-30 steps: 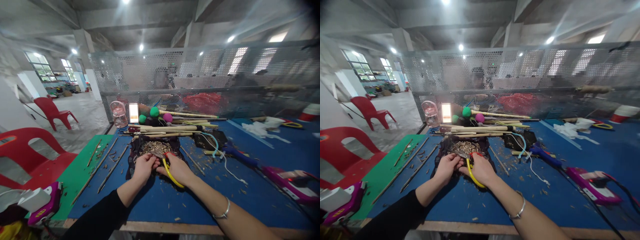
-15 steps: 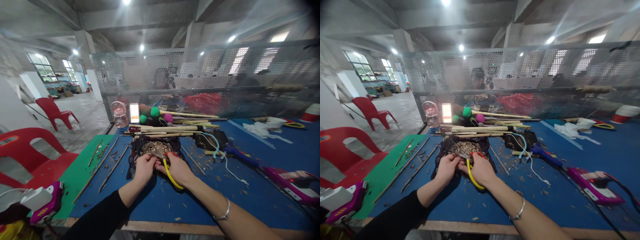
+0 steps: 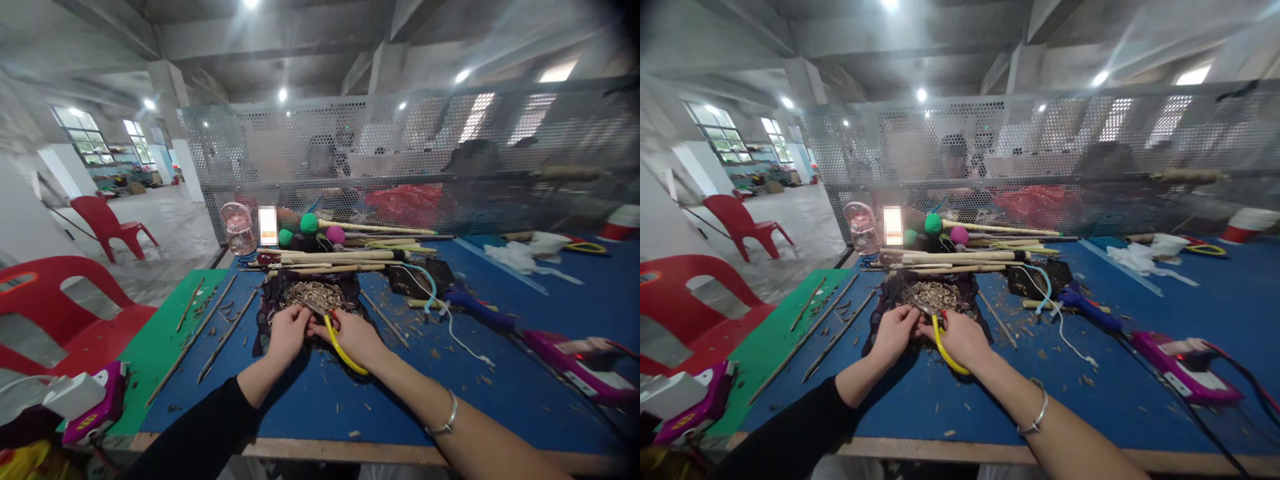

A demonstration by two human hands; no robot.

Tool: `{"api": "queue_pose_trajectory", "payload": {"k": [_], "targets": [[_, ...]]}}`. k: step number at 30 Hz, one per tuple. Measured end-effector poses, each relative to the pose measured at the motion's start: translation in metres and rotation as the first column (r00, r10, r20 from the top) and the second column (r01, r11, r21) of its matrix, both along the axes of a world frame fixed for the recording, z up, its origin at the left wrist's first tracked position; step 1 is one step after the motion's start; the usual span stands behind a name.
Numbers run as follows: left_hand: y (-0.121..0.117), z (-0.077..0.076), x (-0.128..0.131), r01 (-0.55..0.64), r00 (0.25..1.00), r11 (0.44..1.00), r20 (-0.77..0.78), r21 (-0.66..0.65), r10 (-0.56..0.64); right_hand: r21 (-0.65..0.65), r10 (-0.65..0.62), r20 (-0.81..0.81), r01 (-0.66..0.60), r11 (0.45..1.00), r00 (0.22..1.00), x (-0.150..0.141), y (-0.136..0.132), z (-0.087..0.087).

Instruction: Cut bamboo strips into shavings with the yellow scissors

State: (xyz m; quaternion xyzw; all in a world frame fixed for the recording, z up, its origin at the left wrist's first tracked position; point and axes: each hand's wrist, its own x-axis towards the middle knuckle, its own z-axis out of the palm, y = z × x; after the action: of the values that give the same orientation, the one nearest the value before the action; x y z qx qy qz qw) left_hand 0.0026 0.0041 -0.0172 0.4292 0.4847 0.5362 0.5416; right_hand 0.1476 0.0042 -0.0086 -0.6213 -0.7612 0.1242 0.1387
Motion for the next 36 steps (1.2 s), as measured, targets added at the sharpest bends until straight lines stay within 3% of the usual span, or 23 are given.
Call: {"api": "queue_pose_trajectory", "payload": {"k": [4, 7, 18, 27, 36], "targets": [[-0.001, 0.001, -0.002, -0.019, 0.991, 0.998, -0.131, 0.066, 0.027, 0.13, -0.015, -0.009, 0.016, 0.991, 1.0, -0.002, -0.002, -0.003], [-0.003, 0.004, -0.001, -0.022, 0.985, 0.995, -0.168, 0.096, 0.038, 0.132, 0.013, -0.03, -0.009, 0.991, 0.999, -0.002, -0.002, -0.004], [-0.002, 0.009, 0.001, 0.013, 0.998, 1.0, 0.058, 0.001, -0.014, -0.068, 0.094, -0.144, -0.104, 0.992, 0.985, 0.007, 0.006, 0.001], [0.001, 0.008, -0.001, -0.02, 0.978, 0.998, 0.208, -0.054, 0.031, 0.04, 0.063, -0.048, -0.061, 0.997, 0.997, 0.01, 0.004, 0.004], [-0.003, 0.008, 0.0, -0.011, 1.0, 1.0, 0.003, -0.023, 0.011, 0.082, 0.075, -0.018, -0.074, 0.994, 0.997, 0.003, 0.001, 0.0]]}}
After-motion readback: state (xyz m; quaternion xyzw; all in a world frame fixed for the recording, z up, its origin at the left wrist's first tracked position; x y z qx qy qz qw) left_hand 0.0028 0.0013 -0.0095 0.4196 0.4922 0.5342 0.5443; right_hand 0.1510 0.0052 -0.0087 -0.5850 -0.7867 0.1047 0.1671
